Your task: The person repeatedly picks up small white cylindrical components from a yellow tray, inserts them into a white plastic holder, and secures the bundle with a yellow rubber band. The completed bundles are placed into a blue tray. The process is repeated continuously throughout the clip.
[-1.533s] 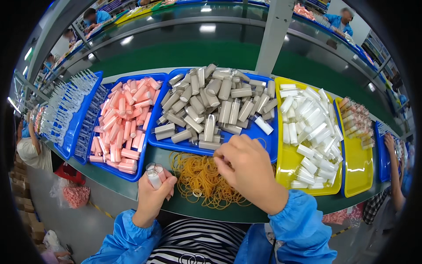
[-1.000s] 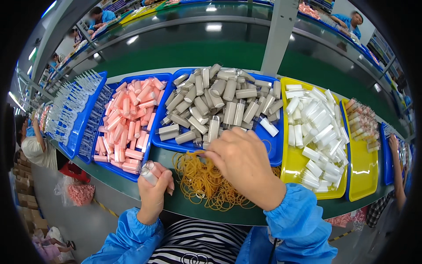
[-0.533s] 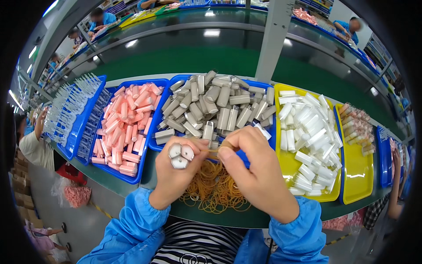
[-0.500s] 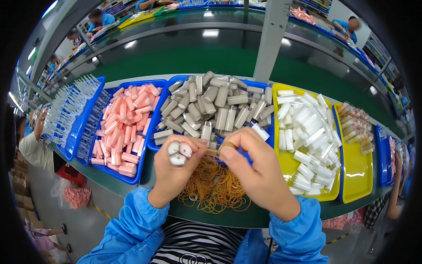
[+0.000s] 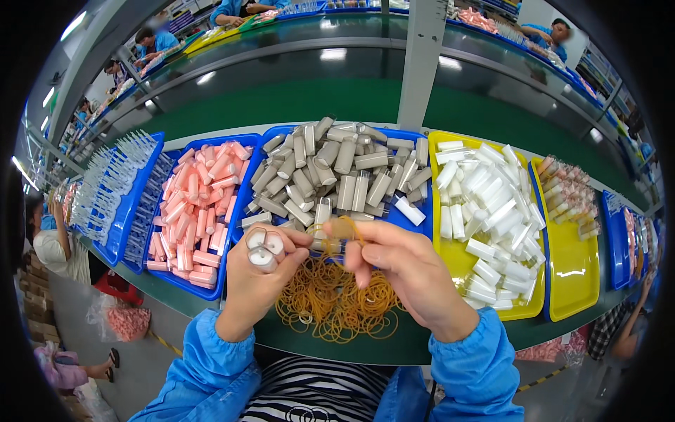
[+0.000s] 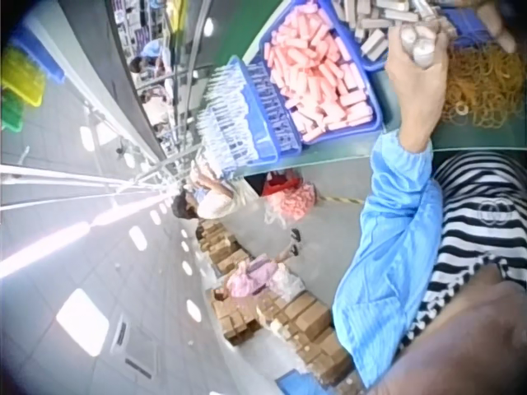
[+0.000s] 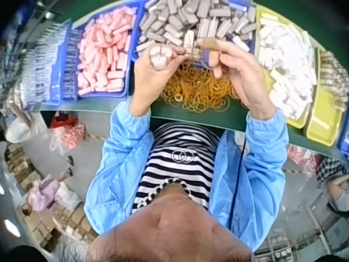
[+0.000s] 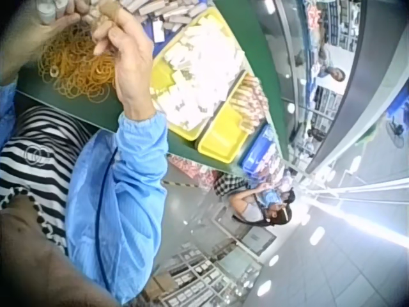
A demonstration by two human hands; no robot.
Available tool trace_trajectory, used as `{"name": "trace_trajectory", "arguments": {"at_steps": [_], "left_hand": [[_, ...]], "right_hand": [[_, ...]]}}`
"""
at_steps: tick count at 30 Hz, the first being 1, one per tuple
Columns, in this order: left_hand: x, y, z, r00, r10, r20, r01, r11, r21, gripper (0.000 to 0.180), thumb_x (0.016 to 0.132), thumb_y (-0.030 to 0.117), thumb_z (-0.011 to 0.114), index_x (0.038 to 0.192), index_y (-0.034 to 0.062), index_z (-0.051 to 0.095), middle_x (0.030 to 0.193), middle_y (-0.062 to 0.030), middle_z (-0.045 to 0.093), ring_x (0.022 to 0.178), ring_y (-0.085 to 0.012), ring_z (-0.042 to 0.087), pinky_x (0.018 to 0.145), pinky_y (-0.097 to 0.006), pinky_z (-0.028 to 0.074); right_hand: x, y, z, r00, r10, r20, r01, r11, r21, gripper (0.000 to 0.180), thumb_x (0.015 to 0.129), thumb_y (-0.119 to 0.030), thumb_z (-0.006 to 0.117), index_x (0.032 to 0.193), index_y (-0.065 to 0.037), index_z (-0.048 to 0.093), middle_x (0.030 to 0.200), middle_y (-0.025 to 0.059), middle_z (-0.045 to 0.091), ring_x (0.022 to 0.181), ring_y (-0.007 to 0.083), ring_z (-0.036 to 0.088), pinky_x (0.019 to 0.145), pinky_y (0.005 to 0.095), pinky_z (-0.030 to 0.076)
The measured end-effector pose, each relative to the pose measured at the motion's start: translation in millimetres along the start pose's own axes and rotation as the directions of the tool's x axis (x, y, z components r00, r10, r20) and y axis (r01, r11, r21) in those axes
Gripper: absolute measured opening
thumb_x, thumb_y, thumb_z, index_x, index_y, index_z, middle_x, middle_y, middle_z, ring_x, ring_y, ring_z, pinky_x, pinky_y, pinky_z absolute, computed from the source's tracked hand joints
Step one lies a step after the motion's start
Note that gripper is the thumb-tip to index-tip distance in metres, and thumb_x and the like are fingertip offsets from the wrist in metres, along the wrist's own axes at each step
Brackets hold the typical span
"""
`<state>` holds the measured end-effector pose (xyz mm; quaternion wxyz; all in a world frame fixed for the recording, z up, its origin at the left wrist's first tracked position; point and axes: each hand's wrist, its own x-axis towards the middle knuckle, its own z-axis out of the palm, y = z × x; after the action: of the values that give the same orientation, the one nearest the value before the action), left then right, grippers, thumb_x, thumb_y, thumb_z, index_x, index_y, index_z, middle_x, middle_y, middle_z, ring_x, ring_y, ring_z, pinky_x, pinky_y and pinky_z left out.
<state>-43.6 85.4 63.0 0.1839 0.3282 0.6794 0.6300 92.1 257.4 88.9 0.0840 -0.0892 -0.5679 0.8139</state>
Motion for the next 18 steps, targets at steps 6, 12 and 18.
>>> {"name": "trace_trajectory", "arguments": {"at_steps": [6, 12, 18], "left_hand": [[-13.0, -1.7, 0.9, 0.965, -0.156, 0.211, 0.187, 0.973, -0.138, 0.021, 0.085, 0.005, 0.073, 0.101, -0.0003, 0.06, 0.097, -0.0088, 0.07, 0.081, -0.0128, 0.067, 0.073, -0.027, 0.055], [-15.7, 9.4, -1.7, 0.966, -0.113, 0.23, 0.014, 0.919, 0.394, 0.022, 0.086, 0.006, 0.072, 0.102, 0.0002, 0.058, 0.088, -0.0034, 0.067, 0.078, -0.0119, 0.066, 0.063, -0.028, 0.052], [-32.0, 7.8, 8.2, 0.994, -0.008, 0.111, 0.043, 0.947, -0.318, 0.023, 0.083, 0.0, 0.074, 0.096, 0.0023, 0.055, 0.084, -0.0066, 0.066, 0.067, -0.0104, 0.063, 0.056, -0.022, 0.049]], "right_hand": [[-3.4, 16.4, 13.0, 0.923, -0.382, -0.048, 0.242, 0.674, -0.698, 0.037, 0.089, 0.005, 0.058, 0.126, 0.0, 0.056, 0.122, 0.0199, 0.063, 0.073, 0.0228, 0.07, 0.061, 0.0293, 0.056], [-10.3, -29.7, 37.8, 0.948, -0.184, 0.261, 0.312, 0.358, -0.88, 0.071, 0.084, -0.044, 0.073, 0.137, -0.004, 0.047, 0.14, 0.0296, 0.043, 0.092, 0.0405, 0.068, 0.076, 0.0403, 0.057], [-12.3, -4.1, 35.5, 0.925, -0.153, 0.347, 0.333, 0.766, -0.55, 0.089, 0.087, -0.057, 0.063, 0.147, 0.001, 0.032, 0.152, 0.0325, 0.022, 0.137, 0.0475, 0.035, 0.104, 0.0456, 0.041]]}}
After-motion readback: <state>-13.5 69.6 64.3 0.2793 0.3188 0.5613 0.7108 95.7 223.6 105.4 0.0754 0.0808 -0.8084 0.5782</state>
